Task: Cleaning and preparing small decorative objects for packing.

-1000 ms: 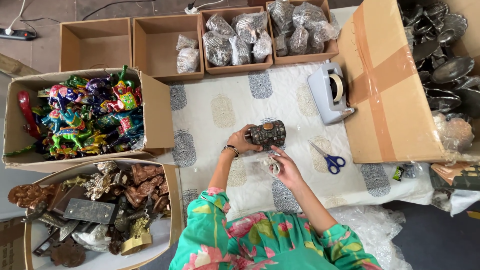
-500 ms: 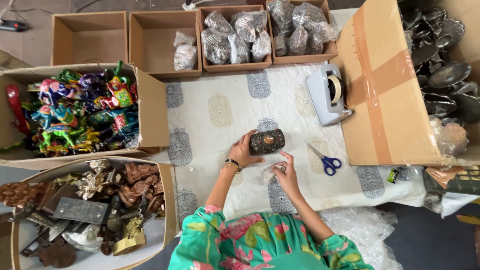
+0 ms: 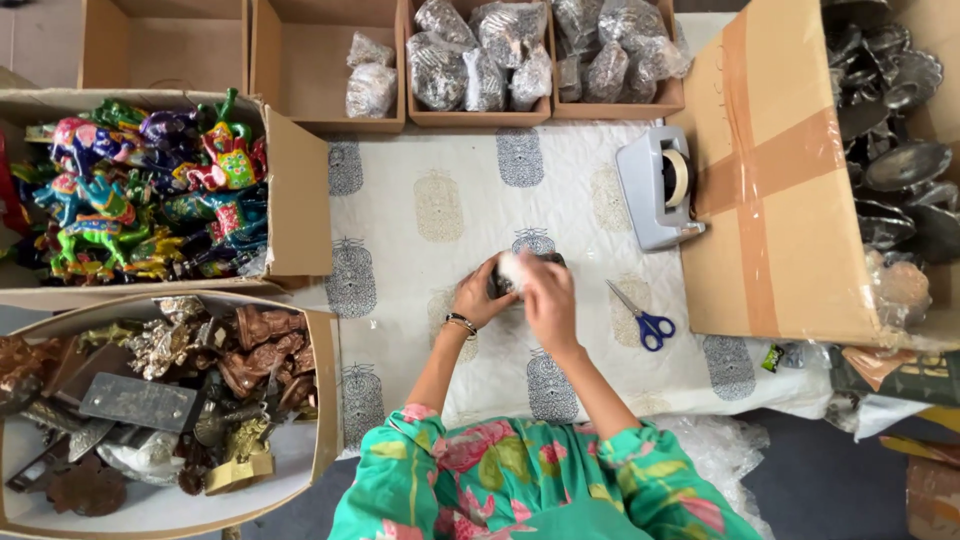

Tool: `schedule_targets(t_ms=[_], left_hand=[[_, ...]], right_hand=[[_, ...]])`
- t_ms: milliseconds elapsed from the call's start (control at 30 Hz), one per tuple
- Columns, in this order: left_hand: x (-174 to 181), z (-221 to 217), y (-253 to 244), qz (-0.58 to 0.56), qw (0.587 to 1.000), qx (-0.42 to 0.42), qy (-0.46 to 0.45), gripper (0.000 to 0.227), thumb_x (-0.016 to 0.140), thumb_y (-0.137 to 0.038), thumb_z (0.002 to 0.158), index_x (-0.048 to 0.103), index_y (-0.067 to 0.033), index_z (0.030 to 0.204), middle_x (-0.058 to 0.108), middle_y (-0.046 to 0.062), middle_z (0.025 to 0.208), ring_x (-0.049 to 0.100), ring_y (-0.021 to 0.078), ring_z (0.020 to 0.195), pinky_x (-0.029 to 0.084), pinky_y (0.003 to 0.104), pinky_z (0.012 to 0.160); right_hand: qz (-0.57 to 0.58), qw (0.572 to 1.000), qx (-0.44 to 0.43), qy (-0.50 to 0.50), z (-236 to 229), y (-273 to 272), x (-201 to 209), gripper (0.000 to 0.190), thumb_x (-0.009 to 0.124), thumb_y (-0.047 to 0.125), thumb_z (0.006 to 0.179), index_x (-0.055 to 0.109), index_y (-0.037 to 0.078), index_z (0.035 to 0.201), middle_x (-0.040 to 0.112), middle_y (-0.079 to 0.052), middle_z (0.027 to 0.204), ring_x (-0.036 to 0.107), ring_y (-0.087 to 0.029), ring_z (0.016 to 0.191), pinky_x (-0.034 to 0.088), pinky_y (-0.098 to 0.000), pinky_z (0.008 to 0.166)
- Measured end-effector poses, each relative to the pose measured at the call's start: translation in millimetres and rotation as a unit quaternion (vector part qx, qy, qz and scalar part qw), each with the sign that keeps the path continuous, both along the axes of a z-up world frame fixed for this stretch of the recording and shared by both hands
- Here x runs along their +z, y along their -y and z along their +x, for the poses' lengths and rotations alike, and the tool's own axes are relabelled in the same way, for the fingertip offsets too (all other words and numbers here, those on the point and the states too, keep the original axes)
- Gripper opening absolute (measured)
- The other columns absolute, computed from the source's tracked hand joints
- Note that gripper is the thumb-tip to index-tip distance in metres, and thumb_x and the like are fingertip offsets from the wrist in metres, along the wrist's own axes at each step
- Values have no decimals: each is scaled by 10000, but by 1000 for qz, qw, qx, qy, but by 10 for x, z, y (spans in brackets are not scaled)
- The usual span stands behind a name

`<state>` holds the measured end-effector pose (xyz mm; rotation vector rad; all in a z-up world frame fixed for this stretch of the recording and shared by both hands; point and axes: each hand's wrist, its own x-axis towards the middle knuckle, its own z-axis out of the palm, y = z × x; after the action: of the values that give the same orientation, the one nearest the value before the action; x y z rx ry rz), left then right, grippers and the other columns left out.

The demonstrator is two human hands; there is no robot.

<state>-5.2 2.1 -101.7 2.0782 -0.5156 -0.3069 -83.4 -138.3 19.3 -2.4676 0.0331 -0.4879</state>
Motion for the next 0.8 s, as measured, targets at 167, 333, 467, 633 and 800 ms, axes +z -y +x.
schedule_targets(t_ms=[167,333,467,633,800], left_hand=[[315,-74,-12,-84,996,32,-10,809,880,-424,706,563,-233,1426,711,96,1297,676,305,1178,533,419,1015],[427,-74,-21,-102,992,49,-64,845,920,-478,641,607,-247,1391,724,76,1263,709,263,1149,546,394,1029],[451,13,-19,-111,991,49,-58,905,934,-460,611,590,-254,1422,713,85,1299,696,270,1162,527,405,1034],[344,-75,-17,-66,994,57,-68,950,927,-496,619,565,-255,1464,709,83,1301,690,264,1160,531,401,1047],[170,-104,53,-63,992,88,-68,971,927,-537,572,577,-191,1410,529,153,1431,556,335,1300,484,440,1091]], right_hand=[[-161,982,26,90,47,146,47,466,660,-28,861,645,114,1305,715,-82,1238,585,-306,1251,364,-512,1141],[-111,985,-132,5,-111,1066,-514,421,647,-31,849,718,124,1234,753,-78,1113,612,-305,1095,449,-437,1024],[31,976,-201,-83,-173,901,-376,301,643,46,982,732,118,1260,722,-145,1118,640,-301,1003,527,-423,910],[75,988,-93,95,-41,248,-94,324,533,73,1048,633,75,1356,670,-147,1338,627,-292,1243,503,-415,1040],[184,978,-54,-80,165,508,-95,303,542,161,1053,666,82,1318,716,-92,1287,690,-209,1138,517,-322,945]])
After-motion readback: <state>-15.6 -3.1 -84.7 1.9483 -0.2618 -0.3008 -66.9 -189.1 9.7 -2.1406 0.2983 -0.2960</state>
